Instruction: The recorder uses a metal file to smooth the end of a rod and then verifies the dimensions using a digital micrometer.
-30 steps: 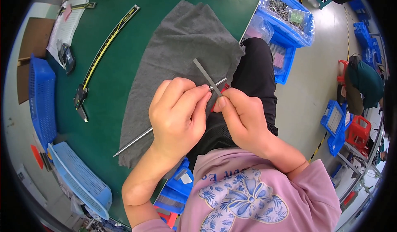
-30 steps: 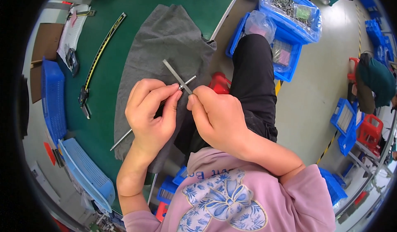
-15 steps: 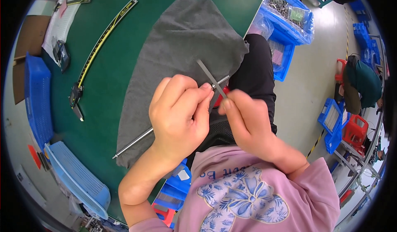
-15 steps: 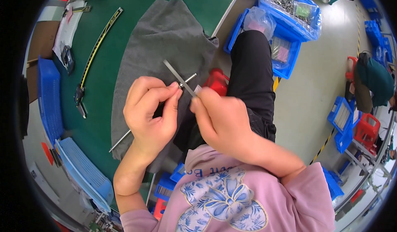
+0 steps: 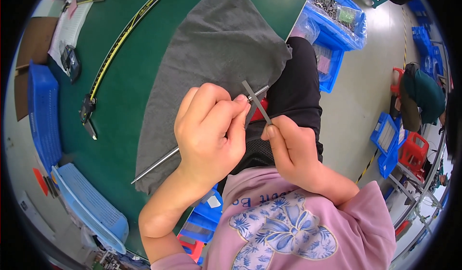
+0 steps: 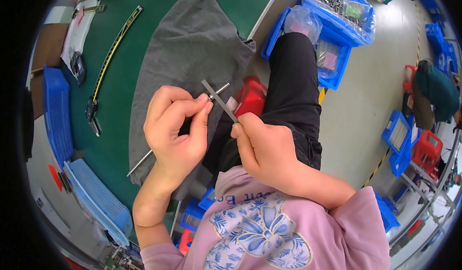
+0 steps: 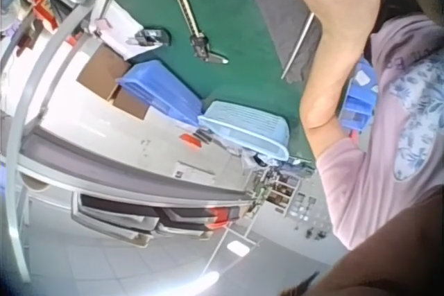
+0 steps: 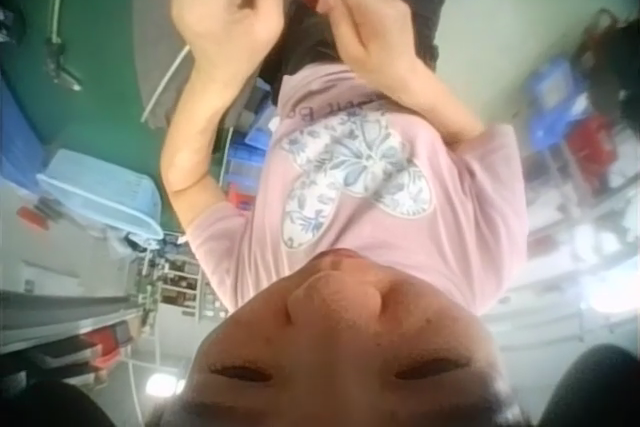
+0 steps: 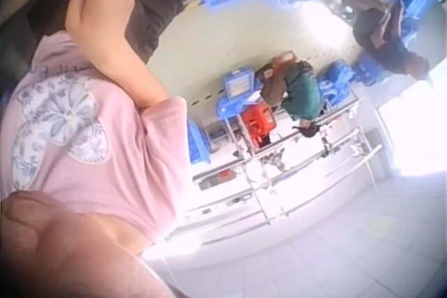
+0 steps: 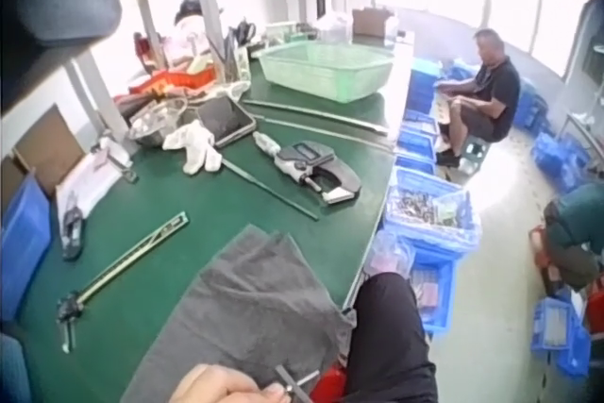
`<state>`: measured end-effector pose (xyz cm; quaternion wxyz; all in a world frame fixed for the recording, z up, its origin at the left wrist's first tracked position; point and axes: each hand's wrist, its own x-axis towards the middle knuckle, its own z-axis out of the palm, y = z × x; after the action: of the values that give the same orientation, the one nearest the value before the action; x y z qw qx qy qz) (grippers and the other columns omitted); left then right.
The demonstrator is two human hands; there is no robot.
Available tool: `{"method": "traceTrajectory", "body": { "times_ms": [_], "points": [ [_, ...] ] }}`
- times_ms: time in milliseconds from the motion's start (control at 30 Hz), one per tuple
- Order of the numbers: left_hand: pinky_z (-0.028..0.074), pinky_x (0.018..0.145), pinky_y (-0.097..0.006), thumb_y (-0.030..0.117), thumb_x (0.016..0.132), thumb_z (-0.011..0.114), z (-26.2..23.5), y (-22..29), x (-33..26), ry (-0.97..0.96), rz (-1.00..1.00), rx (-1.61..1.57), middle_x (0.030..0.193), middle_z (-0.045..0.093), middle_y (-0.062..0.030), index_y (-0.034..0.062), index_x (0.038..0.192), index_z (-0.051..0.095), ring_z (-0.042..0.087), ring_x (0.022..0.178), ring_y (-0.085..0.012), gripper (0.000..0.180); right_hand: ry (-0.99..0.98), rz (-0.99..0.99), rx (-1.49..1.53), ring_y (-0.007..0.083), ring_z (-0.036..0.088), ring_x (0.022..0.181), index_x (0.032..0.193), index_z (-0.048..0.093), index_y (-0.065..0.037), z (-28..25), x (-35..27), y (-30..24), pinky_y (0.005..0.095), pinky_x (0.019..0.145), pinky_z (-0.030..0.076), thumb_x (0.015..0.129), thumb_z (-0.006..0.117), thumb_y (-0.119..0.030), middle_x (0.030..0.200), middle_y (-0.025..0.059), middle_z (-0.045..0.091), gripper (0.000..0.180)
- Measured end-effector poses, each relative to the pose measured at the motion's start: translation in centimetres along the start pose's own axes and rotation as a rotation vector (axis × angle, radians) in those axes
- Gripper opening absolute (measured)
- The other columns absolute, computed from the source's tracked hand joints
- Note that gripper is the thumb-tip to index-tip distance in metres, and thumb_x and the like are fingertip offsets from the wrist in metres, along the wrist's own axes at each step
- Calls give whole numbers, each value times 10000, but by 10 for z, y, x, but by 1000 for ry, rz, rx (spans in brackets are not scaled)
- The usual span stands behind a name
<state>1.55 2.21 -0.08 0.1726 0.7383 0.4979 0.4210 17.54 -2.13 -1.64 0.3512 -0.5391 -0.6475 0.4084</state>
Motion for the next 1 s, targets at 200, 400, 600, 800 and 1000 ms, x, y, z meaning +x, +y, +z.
{"method": "traceTrajectory", "body": {
  "times_ms": [200,400,600,800,1000],
  "points": [
    [359,500,-331,-73,674,728,0,1,-1,-9,-8,-1,693,502,-56,27,716,596,480,590,-219,171,14,-16,-42,330,590,503,831,544,-36,2,16,-3,404,448,429,876,584,-77,571,142,557,73],
    [353,500,-333,-78,673,726,-1,1,-1,-14,-6,6,683,490,-59,25,712,592,471,582,-219,173,-81,1,-11,206,633,593,870,564,30,-3,22,-9,284,561,477,917,511,13,688,129,620,73],
    [350,501,-338,-78,676,722,2,-1,1,0,-14,-13,681,487,-60,27,706,589,463,579,-220,172,-112,41,-107,266,635,593,859,551,25,-11,-6,-2,311,548,478,913,510,18,712,156,631,68],
    [350,504,-338,-76,675,723,-1,0,-2,-8,-28,-10,682,485,-62,28,712,589,463,585,-222,173,23,-50,-77,327,578,497,822,512,-50,6,12,-4,414,439,416,884,585,-102,560,138,550,109],
    [350,506,-335,-76,675,722,0,2,0,-15,-20,-2,683,486,-62,29,717,591,462,587,-223,173,-67,-80,-106,263,624,575,885,549,22,-3,21,-5,315,544,475,909,529,15,692,142,620,32]
  ]
}}
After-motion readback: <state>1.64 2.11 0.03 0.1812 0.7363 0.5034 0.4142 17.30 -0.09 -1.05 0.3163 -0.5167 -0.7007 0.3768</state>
